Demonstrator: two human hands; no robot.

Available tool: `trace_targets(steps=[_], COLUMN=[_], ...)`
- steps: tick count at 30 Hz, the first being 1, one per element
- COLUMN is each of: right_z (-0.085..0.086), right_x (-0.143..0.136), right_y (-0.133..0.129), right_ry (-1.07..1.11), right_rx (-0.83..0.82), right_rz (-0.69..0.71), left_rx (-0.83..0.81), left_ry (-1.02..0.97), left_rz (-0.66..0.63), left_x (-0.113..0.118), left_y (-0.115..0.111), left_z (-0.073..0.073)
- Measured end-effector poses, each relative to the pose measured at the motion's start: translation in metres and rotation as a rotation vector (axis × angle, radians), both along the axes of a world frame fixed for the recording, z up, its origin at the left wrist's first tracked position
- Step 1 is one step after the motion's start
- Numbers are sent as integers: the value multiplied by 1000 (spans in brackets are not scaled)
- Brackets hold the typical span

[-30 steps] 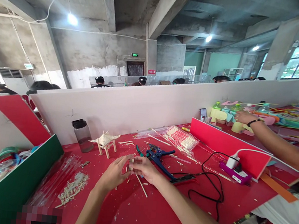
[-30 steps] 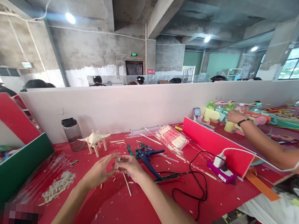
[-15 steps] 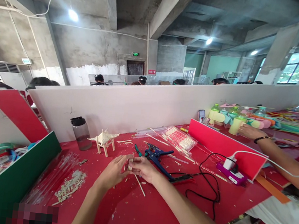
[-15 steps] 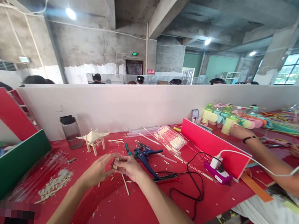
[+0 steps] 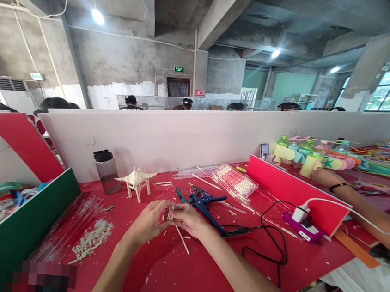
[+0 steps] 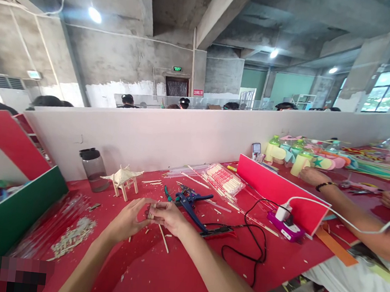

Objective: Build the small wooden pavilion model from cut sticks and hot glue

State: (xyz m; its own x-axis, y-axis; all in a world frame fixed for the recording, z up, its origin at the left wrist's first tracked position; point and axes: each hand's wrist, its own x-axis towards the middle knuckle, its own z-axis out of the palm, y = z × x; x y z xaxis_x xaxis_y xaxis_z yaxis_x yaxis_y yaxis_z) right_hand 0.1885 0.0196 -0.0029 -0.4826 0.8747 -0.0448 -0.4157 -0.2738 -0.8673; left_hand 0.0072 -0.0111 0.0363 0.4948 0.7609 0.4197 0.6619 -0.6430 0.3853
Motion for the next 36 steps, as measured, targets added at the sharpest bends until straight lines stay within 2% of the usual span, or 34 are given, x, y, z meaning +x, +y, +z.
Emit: trace_targets(steps=[10,18,24,36], right_z=[2,5,5,-4], right_x=[-1,0,0,-1], right_y=[-2,-2,-2,2], right_ry=[-5,-2,4,-32], right_rx=[-17,32,0,-14], right_rz=[-13,-22,-18,31], left_rx=[17,13,-3,-33], left_ry=[46,11,-19,24], left_rz=[9,-32,-27,21], left_x=[-1,0,-1,-4], left_y=[-1,-1,-3,-3], left_z=[0,-2,0,5])
